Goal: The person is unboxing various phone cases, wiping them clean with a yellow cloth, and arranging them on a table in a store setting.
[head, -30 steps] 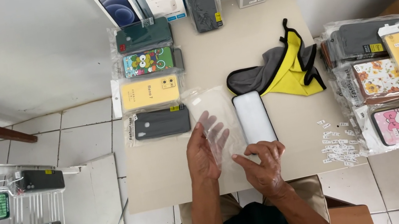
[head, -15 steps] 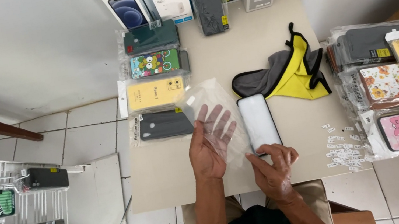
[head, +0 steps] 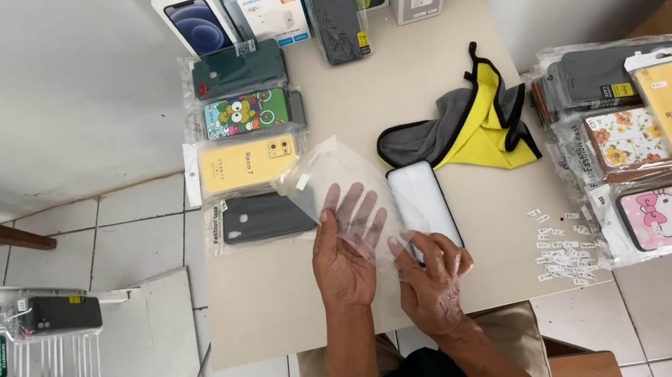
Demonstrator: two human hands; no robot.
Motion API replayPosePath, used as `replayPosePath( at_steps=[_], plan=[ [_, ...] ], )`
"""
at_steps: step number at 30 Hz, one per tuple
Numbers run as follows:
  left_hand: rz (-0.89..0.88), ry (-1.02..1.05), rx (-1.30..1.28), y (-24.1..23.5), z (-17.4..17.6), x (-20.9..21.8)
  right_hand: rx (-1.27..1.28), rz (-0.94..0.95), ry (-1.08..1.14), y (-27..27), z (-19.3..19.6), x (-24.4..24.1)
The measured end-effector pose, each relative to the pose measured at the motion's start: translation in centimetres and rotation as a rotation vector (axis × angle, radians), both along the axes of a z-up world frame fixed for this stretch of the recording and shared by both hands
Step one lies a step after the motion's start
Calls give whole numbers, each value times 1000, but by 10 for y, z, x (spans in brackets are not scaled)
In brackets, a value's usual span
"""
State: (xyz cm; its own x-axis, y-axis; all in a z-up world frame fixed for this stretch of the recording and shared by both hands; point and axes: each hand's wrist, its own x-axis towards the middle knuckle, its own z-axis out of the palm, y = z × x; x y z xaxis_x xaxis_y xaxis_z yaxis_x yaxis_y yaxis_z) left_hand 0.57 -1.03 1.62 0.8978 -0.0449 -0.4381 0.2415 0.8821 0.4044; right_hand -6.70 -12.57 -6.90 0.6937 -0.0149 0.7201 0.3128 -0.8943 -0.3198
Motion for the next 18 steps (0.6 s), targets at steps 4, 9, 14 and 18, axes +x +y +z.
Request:
replayPosePath(
  at_steps=[4,9,14,18],
  plan=[
    [-33,-44,-97,0,-14,0,-51,17,25,4,16,0],
    [-155,-190,-333,-12,-58,3,-9,103,188,12,18,-6],
    [-261,-293,-462,-20,-78,12,-29,104,323,17,18,-7],
    [-303,-207,-492,-15,-98,29,-3,165,403,5,5,-12]
  ],
)
